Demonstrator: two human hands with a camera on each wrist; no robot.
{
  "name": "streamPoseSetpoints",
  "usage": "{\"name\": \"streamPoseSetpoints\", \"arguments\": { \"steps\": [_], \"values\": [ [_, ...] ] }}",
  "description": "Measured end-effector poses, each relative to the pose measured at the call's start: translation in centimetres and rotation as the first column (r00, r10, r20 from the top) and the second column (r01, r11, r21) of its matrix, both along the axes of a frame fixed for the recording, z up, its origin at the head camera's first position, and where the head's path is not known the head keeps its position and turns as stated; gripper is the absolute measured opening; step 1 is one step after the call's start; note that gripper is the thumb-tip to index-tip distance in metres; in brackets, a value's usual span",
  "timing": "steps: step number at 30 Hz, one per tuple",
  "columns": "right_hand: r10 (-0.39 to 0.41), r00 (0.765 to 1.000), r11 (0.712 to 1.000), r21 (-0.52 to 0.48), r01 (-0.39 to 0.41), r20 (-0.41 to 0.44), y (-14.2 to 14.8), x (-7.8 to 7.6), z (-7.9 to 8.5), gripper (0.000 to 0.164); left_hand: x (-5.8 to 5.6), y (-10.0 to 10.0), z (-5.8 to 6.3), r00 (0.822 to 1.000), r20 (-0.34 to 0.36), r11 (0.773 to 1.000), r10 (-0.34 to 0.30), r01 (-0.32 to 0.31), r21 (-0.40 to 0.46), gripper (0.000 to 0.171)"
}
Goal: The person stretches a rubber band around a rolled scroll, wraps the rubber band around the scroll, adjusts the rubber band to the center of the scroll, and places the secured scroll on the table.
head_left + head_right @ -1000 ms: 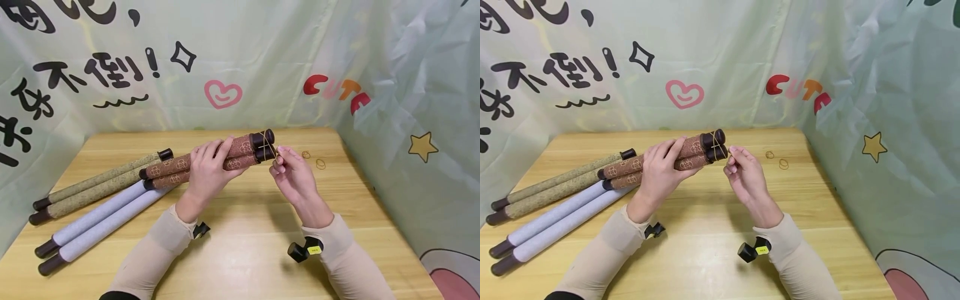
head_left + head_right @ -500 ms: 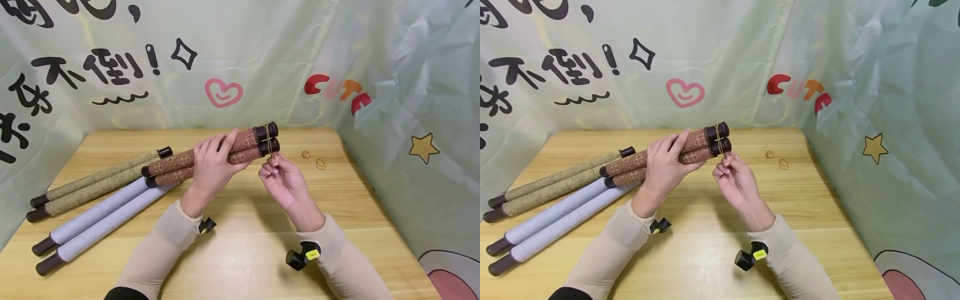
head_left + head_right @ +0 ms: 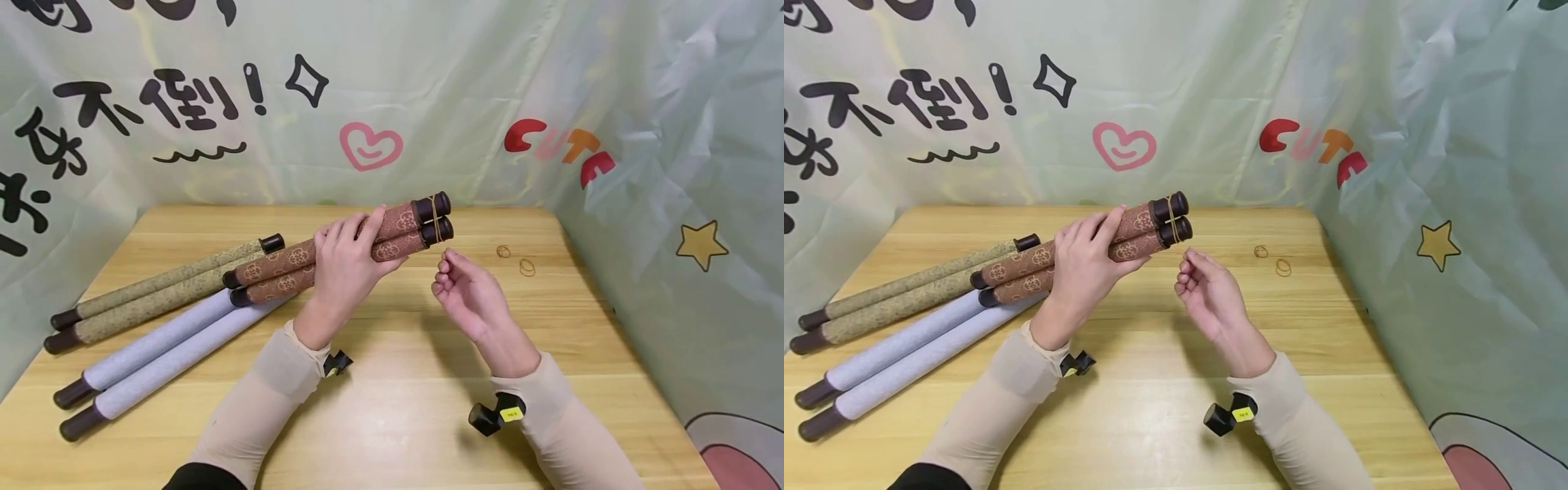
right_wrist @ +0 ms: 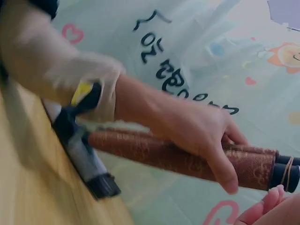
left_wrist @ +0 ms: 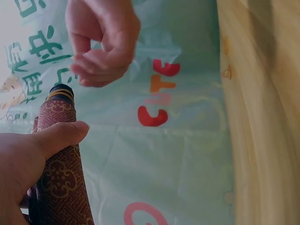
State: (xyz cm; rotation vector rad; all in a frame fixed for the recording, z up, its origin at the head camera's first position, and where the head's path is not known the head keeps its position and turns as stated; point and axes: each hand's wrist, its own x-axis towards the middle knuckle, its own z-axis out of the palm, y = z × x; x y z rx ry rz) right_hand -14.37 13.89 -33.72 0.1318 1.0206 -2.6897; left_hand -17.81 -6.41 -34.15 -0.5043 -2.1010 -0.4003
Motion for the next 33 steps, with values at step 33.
{"name": "streamPoseSetpoints", "arguments": {
  "steps": [33],
  "values": [
    [0.008,0.876,0.735,0.597,0.321,-0.481,2.4,-0.6,1.3,0.011,2.1,-0.4,0.0,0.972,0.215,0.976,0.099,-0.054,-0.21,0.082]
  ]
}}
